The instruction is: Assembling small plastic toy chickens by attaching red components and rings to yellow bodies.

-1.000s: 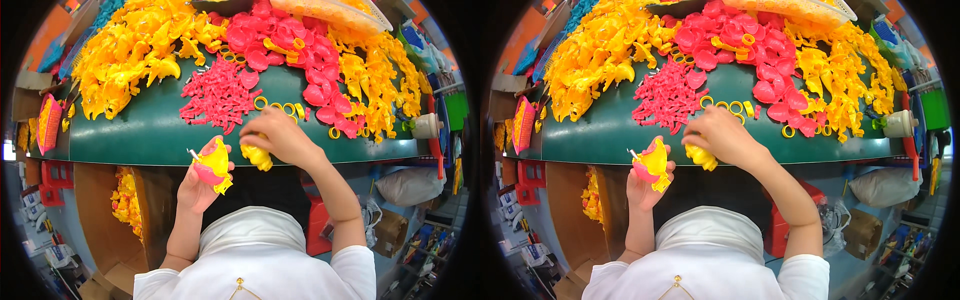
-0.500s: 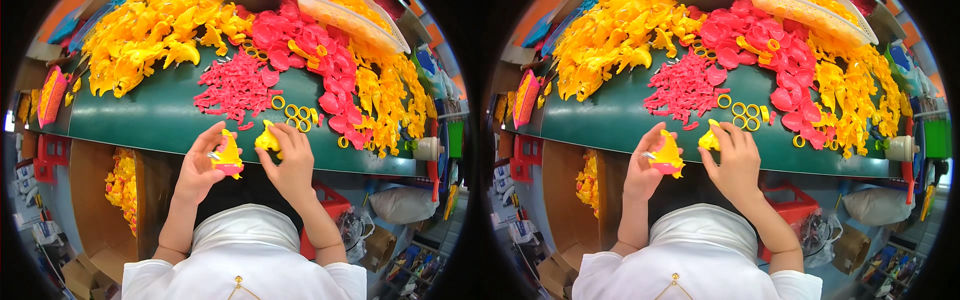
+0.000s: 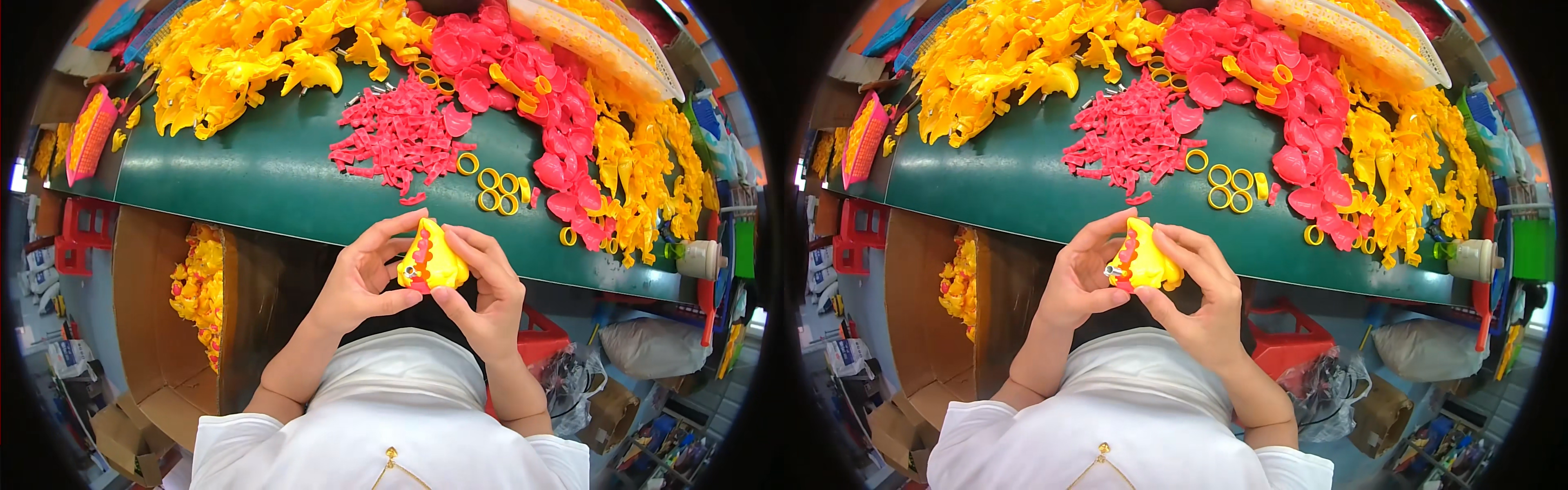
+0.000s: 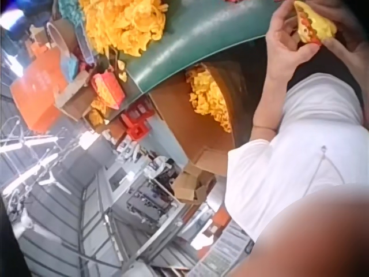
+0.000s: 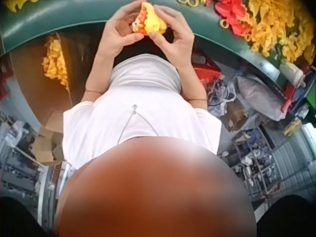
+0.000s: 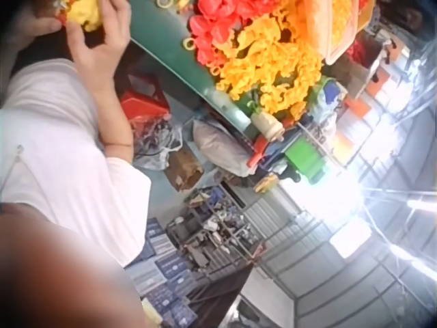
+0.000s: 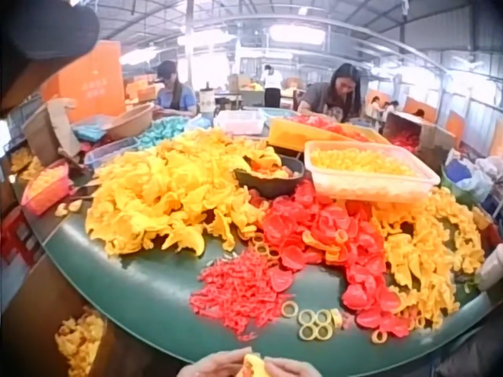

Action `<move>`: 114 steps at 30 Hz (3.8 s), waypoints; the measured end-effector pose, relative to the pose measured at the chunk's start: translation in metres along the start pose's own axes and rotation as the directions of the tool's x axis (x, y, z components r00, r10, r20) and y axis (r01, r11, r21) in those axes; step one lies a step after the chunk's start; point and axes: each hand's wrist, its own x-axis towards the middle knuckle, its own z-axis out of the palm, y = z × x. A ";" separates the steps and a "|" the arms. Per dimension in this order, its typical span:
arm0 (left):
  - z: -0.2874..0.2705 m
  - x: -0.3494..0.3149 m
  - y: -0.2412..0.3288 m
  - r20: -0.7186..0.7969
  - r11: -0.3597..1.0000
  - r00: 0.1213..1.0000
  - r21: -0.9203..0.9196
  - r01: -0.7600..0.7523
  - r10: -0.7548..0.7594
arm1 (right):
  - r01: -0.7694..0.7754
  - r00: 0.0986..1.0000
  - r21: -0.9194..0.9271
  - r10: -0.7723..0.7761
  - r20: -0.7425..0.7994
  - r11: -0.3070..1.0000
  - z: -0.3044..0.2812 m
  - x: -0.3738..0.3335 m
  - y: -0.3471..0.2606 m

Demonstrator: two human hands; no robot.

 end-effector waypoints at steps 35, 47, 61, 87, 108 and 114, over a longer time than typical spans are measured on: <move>0.011 0.003 -0.016 -0.180 0.988 0.973 -0.029 -0.152 0.144 | 0.092 0.990 -0.091 -0.081 0.115 0.992 -0.008 -0.002 0.010; 0.020 0.007 -0.026 -0.141 0.969 0.964 0.139 -0.206 0.225 | 0.013 0.995 0.439 0.031 -0.092 0.898 0.002 -0.009 0.015; 0.018 0.024 -0.026 -0.011 0.901 0.969 0.370 -0.226 0.247 | -0.022 0.999 0.228 0.016 0.028 0.973 -0.025 -0.004 0.017; 0.008 0.041 -0.030 -0.040 0.783 0.960 0.589 -0.202 0.278 | 0.177 0.967 -0.608 -0.252 -0.038 0.774 -0.074 0.051 0.025; -0.003 0.011 0.001 -0.117 0.800 0.925 0.549 -0.244 0.362 | 0.288 0.944 -0.691 -0.318 0.087 0.664 -0.017 0.028 0.012; -0.057 -0.038 0.065 -0.256 0.791 0.961 0.606 0.078 0.101 | 0.331 0.902 -0.186 -0.252 0.351 0.925 0.028 0.074 0.001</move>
